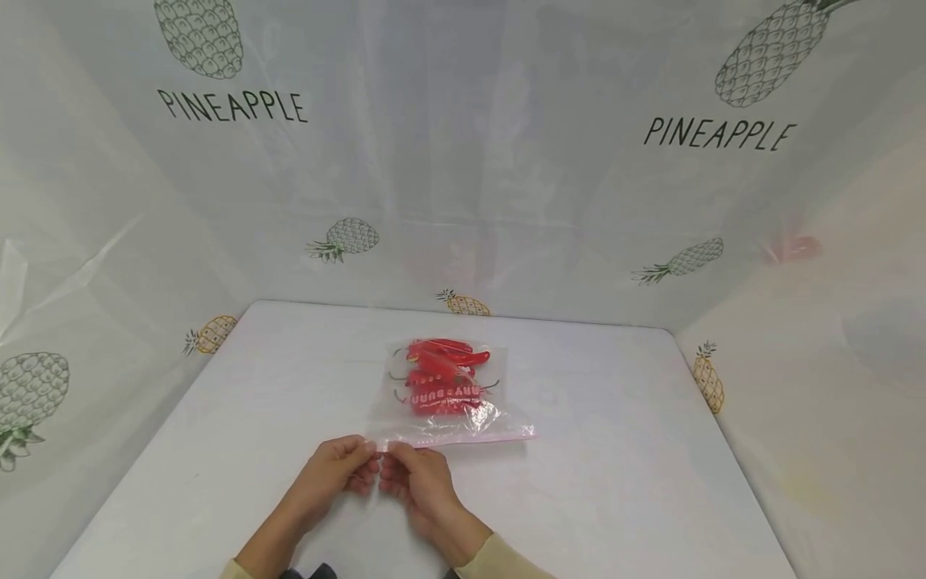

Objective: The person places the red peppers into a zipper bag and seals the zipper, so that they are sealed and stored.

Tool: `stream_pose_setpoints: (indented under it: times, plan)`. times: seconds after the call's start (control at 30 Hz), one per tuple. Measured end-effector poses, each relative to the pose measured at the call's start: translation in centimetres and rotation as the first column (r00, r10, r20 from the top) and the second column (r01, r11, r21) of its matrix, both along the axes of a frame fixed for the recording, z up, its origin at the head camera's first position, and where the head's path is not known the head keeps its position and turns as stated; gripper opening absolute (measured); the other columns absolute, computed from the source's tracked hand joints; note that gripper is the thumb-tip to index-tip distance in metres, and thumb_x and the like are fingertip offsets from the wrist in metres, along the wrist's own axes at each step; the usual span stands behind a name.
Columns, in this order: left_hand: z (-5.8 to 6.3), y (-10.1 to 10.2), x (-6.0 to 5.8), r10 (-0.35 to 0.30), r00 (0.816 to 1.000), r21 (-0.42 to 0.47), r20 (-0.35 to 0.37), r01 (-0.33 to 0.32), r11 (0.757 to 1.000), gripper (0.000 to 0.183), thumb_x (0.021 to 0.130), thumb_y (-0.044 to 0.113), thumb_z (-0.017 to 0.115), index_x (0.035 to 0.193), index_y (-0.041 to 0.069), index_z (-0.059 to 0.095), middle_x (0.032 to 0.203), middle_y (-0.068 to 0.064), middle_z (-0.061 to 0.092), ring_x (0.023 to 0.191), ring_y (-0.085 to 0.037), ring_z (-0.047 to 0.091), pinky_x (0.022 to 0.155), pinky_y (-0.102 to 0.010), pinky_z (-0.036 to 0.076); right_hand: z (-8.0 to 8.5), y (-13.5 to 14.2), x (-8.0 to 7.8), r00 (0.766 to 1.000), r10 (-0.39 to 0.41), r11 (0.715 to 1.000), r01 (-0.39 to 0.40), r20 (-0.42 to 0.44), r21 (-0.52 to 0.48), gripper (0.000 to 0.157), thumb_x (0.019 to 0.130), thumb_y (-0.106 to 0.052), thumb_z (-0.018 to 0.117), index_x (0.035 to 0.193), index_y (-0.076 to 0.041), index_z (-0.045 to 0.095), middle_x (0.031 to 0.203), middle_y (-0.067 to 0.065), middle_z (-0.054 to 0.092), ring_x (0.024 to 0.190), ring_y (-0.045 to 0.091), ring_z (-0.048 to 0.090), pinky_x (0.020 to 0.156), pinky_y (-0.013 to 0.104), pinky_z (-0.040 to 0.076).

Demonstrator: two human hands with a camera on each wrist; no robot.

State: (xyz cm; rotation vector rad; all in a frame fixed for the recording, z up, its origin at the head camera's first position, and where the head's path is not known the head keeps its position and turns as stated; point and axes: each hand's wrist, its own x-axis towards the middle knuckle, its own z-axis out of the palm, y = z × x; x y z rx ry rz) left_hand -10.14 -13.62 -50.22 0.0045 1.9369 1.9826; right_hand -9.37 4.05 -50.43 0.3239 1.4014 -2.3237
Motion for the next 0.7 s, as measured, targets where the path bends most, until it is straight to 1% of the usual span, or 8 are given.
stream_pose_setpoints:
  times: [0.07, 0.13, 0.27, 0.4, 0.7]
  plan:
    - [-0.05, 0.01, -0.01, -0.003, 1.0, 0.002, 0.0, 0.003, 1.0, 0.026, 0.109, 0.017, 0.059, 0.096, -0.006, 0.064, 0.084, -0.004, 0.068, 0.07, -0.012, 0.064, 0.062, -0.024, 0.061, -0.05, 0.06, -0.01, 1.0, 0.017, 1.0, -0.017, 0.006, -0.018, 0.017, 0.1, -0.017, 0.068, 0.094, -0.004, 0.075, 0.079, -0.001, 0.073, 0.071, 0.007, 0.069, 0.071, 0.023, 0.064]
    - [-0.09, 0.03, -0.02, -0.002, 1.0, 0.004, 0.002, 0.002, 1.0, 0.026, 0.109, 0.017, 0.06, 0.098, -0.006, 0.065, 0.083, -0.004, 0.067, 0.069, -0.012, 0.063, 0.062, -0.024, 0.061, -0.06, 0.08, -0.06, 1.0, 0.019, 1.0, -0.019, 0.002, -0.008, 0.015, 0.099, -0.016, 0.069, 0.094, -0.003, 0.075, 0.079, -0.001, 0.074, 0.07, 0.006, 0.069, 0.071, 0.022, 0.064]
    - [-0.07, 0.07, 0.02, 0.012, 1.0, 0.016, 0.008, -0.012, 1.0, 0.029, 0.109, 0.019, 0.06, 0.103, -0.009, 0.066, 0.084, -0.004, 0.069, 0.07, -0.011, 0.066, 0.063, -0.024, 0.062, 0.03, 0.09, -0.05, 1.0, -0.002, 0.999, 0.003, -0.014, 0.043, 0.011, 0.097, -0.013, 0.073, 0.093, -0.003, 0.076, 0.075, -0.003, 0.072, 0.066, 0.005, 0.068, 0.067, 0.021, 0.063]
    - [0.05, 0.27, 0.11, 0.028, 1.0, 0.04, 0.003, -0.028, 0.999, 0.03, 0.109, 0.016, 0.059, 0.107, -0.013, 0.065, 0.085, -0.005, 0.07, 0.07, -0.011, 0.069, 0.065, -0.025, 0.063, 0.13, 0.02, -0.04, 0.999, -0.029, 0.997, 0.03, -0.022, 0.073, 0.011, 0.096, -0.012, 0.073, 0.093, -0.002, 0.076, 0.073, -0.003, 0.071, 0.063, 0.004, 0.066, 0.064, 0.019, 0.061]
    - [0.01, 0.86, 0.03, 0.127, 0.992, 0.022, -0.01, -0.127, 0.992, 0.026, 0.107, 0.012, 0.062, 0.104, -0.013, 0.065, 0.081, -0.006, 0.069, 0.068, -0.011, 0.068, 0.065, -0.025, 0.064, 0.29, -0.26, -0.19, 0.996, -0.082, 0.992, 0.086, -0.038, 0.096, 0.015, 0.096, -0.011, 0.073, 0.098, 0.003, 0.075, 0.072, -0.001, 0.071, 0.063, 0.005, 0.066, 0.063, 0.021, 0.061]
